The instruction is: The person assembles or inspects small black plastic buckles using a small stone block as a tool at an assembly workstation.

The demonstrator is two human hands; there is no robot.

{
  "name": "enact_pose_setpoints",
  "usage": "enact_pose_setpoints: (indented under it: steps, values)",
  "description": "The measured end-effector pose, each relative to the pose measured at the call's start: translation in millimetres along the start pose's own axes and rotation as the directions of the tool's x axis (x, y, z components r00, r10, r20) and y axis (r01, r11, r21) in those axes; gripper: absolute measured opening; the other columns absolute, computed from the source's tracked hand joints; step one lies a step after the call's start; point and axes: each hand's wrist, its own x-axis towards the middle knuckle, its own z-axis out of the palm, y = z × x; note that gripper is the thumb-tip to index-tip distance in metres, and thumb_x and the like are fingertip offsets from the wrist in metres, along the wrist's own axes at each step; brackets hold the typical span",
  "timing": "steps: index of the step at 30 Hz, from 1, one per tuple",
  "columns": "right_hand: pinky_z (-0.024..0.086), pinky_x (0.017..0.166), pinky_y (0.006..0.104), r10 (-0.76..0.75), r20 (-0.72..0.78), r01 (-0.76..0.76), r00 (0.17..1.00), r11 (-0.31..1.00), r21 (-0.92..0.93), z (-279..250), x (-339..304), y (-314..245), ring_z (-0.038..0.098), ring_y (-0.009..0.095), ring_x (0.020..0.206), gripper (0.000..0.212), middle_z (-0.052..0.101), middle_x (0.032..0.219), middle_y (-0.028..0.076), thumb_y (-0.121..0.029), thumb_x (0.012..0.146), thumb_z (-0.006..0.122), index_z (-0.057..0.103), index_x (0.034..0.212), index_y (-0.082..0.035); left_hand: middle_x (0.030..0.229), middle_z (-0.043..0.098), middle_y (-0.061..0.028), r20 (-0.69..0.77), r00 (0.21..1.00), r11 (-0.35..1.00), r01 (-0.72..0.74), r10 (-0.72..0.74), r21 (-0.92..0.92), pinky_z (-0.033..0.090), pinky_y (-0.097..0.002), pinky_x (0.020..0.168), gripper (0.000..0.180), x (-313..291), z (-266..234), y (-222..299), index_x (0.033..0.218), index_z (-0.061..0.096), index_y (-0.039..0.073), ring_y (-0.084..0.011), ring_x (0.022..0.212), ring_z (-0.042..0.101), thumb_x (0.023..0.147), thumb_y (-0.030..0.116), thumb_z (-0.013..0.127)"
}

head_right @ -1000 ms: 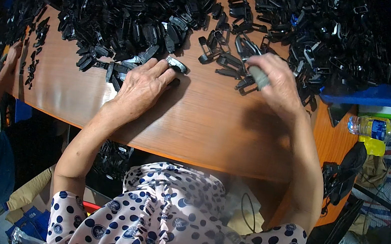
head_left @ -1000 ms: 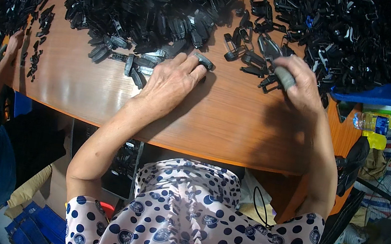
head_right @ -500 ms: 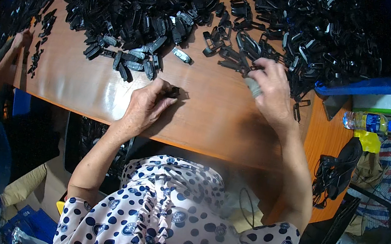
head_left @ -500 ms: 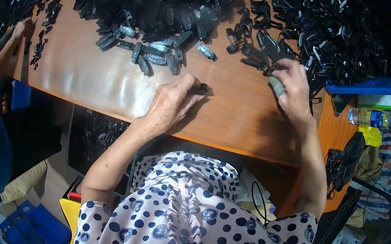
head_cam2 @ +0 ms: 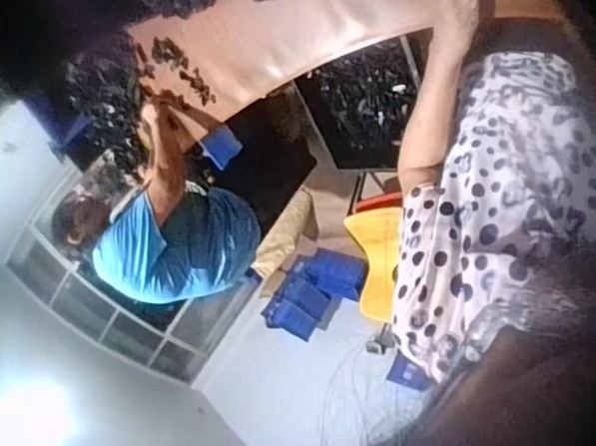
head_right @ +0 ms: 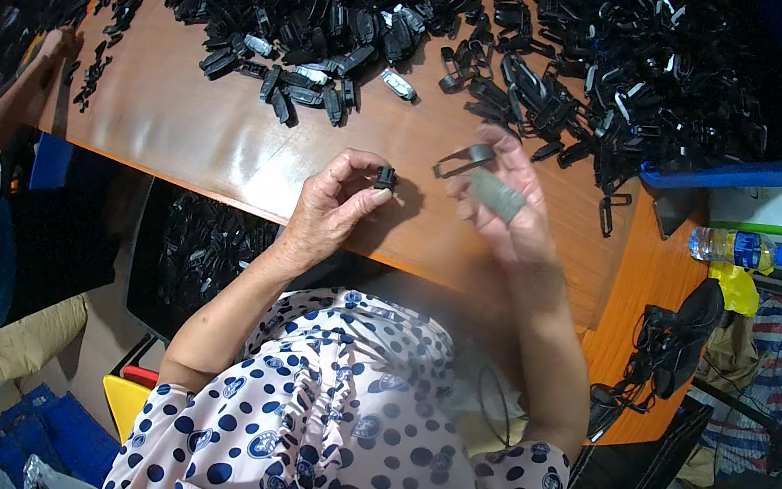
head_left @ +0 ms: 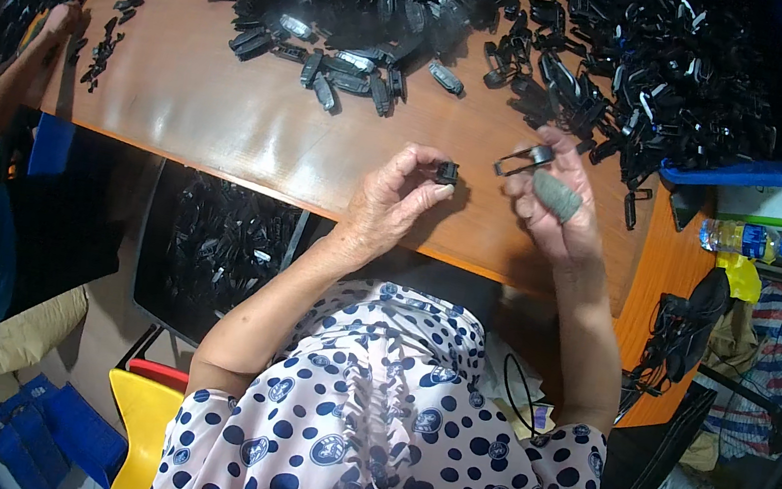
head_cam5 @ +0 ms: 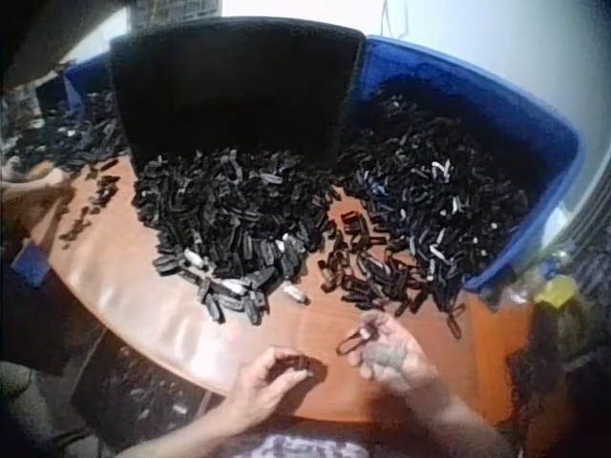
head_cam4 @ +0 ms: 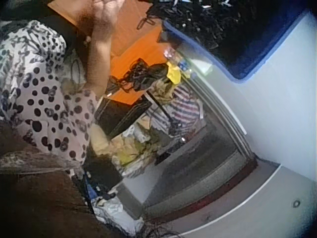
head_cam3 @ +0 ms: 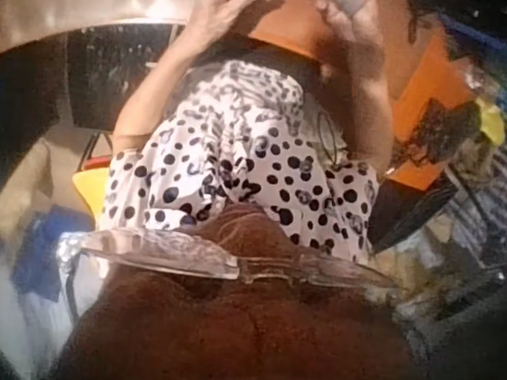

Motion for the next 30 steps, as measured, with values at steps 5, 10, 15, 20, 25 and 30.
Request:
enact_pose_setpoints:
  steps: [5, 10, 15, 20, 25, 30]
  values:
    - [0.045, 0.048, 0.0174, 0.069, -0.043, -0.071, 0.997, 0.995, -0.068, 20.2, -11.2, 15.3, 0.060, 0.013, 0.070, 0.042, 0.059, 0.105, 0.012, -0.012, 0.082, 0.073, 0.048, 0.114, -0.004, 0.095, 0.064, -0.0062, 0.015, 1.000, 0.997, 0.007, -0.008, 0.078, 0.050, -0.0260, 0.078, 0.026, -6.1, 0.2, 10.7, 0.112, 0.059, 0.001, -0.0136, 0.088, 0.062, 0.088, 0.011, 0.066]
    - [0.046, 0.051, 0.0185, -0.012, -0.035, 0.013, 0.999, 1.000, 0.026, 31.3, -14.8, 24.8, 0.059, 0.013, 0.071, 0.044, 0.058, 0.105, 0.013, -0.014, 0.081, 0.074, 0.047, 0.115, -0.005, 0.091, 0.064, -0.0079, 0.021, 0.991, 0.980, -0.136, 0.135, 0.145, 0.050, -0.0272, 0.073, 0.025, -7.0, 2.9, 3.1, 0.109, 0.061, 0.002, -0.0161, 0.083, 0.063, 0.087, 0.011, 0.067]
    - [0.048, 0.054, 0.0203, -0.036, -0.111, 0.042, 0.993, 0.998, 0.052, 38.7, -18.0, 32.1, 0.058, 0.014, 0.071, 0.043, 0.059, 0.104, 0.013, -0.014, 0.082, 0.073, 0.046, 0.114, -0.006, 0.088, 0.064, -0.0088, 0.016, 0.997, 0.986, -0.078, 0.076, 0.146, 0.050, -0.0276, 0.069, 0.025, -8.3, 5.6, 8.4, 0.107, 0.061, 0.002, -0.0176, 0.079, 0.063, 0.085, 0.011, 0.068]
    - [0.046, 0.055, 0.0229, 0.042, -0.154, -0.046, 0.987, 0.999, -0.022, 32.3, -20.8, 36.0, 0.060, 0.017, 0.068, 0.026, 0.060, 0.086, 0.010, -0.004, 0.085, 0.066, 0.048, 0.104, -0.003, 0.087, 0.064, -0.0104, 0.001, 0.980, 0.949, -0.194, 0.200, 0.250, 0.050, -0.0294, 0.066, 0.024, -5.2, 1.1, 14.0, 0.105, 0.062, 0.002, -0.0203, 0.076, 0.064, 0.084, 0.010, 0.069]
    - [0.044, 0.053, 0.0194, 0.198, -0.136, -0.221, 0.971, 0.958, -0.181, 31.7, -20.0, 18.5, 0.057, 0.010, 0.066, 0.023, 0.059, 0.080, 0.005, -0.008, 0.086, 0.066, 0.049, 0.101, -0.003, 0.088, 0.066, -0.0093, 0.104, 0.947, 0.865, -0.319, 0.303, 0.387, 0.051, -0.0278, 0.067, 0.023, -4.1, -4.1, 14.1, 0.103, 0.064, 0.001, -0.0194, 0.076, 0.064, 0.081, 0.006, 0.069]
    - [0.032, 0.039, 0.0178, 0.263, -0.078, -0.267, 0.962, 0.838, -0.476, 28.0, -16.4, 11.3, 0.045, 0.003, 0.049, 0.018, 0.054, 0.066, 0.001, -0.021, 0.094, 0.059, 0.051, 0.095, -0.005, 0.087, 0.065, -0.0106, 0.177, 0.916, 0.805, -0.400, 0.359, 0.437, 0.051, -0.0320, 0.066, 0.023, -0.6, -7.6, 15.1, 0.101, 0.064, 0.003, -0.0228, 0.075, 0.063, 0.080, 0.010, 0.070]
